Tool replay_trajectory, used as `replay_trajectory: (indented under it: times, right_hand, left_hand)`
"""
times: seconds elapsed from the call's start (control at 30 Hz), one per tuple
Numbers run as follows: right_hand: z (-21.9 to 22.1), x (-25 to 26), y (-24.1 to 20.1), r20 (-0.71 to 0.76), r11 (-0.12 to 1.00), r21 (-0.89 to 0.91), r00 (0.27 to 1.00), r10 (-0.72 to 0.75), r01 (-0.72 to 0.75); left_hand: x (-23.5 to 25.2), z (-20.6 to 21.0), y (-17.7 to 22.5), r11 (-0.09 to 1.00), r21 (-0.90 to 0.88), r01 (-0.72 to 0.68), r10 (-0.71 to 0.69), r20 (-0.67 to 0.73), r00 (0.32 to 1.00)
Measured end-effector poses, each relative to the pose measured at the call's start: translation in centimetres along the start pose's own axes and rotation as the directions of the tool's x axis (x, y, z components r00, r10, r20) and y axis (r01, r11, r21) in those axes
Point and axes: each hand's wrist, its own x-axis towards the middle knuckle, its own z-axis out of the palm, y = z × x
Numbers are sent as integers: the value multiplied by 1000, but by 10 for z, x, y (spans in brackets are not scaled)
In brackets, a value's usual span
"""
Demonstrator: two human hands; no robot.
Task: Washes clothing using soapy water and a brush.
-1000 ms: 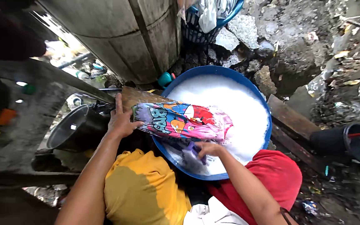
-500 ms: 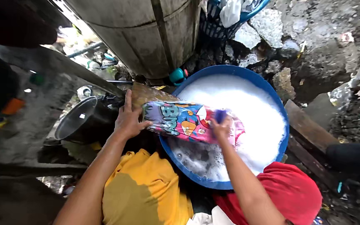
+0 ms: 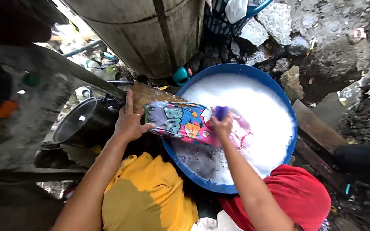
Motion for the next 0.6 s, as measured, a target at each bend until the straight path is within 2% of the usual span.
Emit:
replay_trajectory:
  times: [0.07, 0.1, 0.13, 0.2, 0.27, 0.33, 0.37, 0.43, 0.5, 0.57, 0.6]
  right_hand:
    - [-21, 22, 45, -157, 979, 14, 966, 204, -204]
    - [-17, 25, 42, -185, 974, 41, 956, 226, -222]
    - [-6, 18, 22, -168, 981, 66, 967, 190, -181]
    - [41, -14, -46, -44, 996, 92, 999, 2, 2]
    - [85, -65, -110, 158, 975, 71, 962, -221, 212]
    - [92, -84, -126, 285, 926, 46, 884, -371, 373]
    - [78, -76, -115, 304, 929, 37, 882, -361, 368]
    - [41, -44, -56, 185, 970, 18, 953, -242, 243]
    - [3, -7, 19, -25, 999, 36, 1000, 0, 1]
    - [-21, 14, 57, -143, 976, 28, 966, 218, -216]
    - [-19, 19, 54, -168, 969, 37, 954, 249, -246]
  left_hand:
    - [-2, 1, 1, 1000, 14, -7, 7, 2, 1000]
    - [-1, 0, 2, 1000, 25, -3, 3, 4, 1000]
    - [-1, 0, 3, 999, 34, 0, -1, 5, 1000]
    - [1, -1, 4, 999, 33, 2, -2, -4, 1000]
    - [-1, 0, 3, 999, 39, 22, -23, 15, 1000]
    - [-3, -1, 3, 999, 26, 21, -22, 13, 1000]
    - [-3, 0, 2, 1000, 22, 9, -9, -1, 1000]
    - [-1, 1, 1, 1000, 21, -3, 4, -11, 1000]
    - [0, 1, 2, 999, 34, -7, 8, -7, 1000]
    - [-2, 2, 3, 999, 28, -17, 17, -6, 1000]
    - [-2, 1, 2, 999, 17, -28, 28, -17, 999]
